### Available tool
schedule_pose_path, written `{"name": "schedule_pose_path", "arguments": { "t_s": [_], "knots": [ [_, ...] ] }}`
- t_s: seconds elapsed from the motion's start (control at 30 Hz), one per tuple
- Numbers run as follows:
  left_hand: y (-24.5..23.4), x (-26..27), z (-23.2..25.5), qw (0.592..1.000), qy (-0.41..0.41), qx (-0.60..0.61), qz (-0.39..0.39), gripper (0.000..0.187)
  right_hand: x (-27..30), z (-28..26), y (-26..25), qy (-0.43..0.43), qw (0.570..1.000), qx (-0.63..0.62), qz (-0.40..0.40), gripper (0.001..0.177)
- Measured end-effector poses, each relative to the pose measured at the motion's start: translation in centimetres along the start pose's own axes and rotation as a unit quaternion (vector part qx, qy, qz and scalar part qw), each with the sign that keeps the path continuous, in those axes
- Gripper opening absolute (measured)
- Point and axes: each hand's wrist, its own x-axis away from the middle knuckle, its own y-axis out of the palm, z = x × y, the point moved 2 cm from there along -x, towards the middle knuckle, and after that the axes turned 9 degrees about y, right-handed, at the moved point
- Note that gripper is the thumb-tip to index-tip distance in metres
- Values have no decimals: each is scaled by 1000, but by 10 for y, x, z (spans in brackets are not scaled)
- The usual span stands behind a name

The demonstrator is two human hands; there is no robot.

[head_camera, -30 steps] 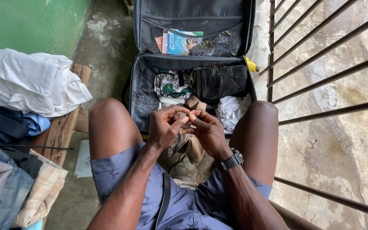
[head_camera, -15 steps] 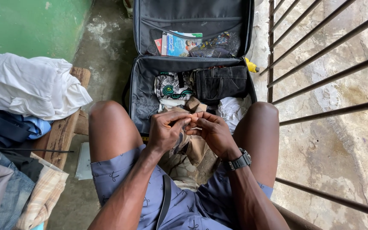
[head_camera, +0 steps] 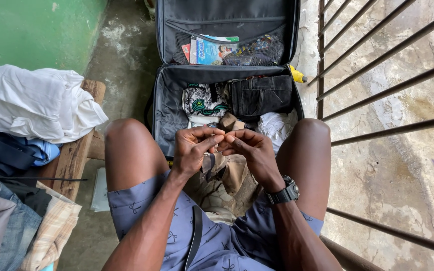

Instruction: The person takes various items of clothing out of a suitcase, unfolding and checking them before setting them aside onto a pile.

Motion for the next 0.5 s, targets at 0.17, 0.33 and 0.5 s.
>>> {"name": "schedule_pose_path", "arguments": {
  "t_s": [0.17,0.33,0.5],
  "knots": [
    [1,3,-3,1000,15,-23,-7,15,-1,3,-6,8,1000,1,-13,22],
    [5,1,9,996,32,-82,-31,14,-3,5,-10,17,1000,10,-14,20],
    [6,1,8,985,99,-130,-53,13,-6,13,-15,24,1000,1,-2,17]
  ]
}}
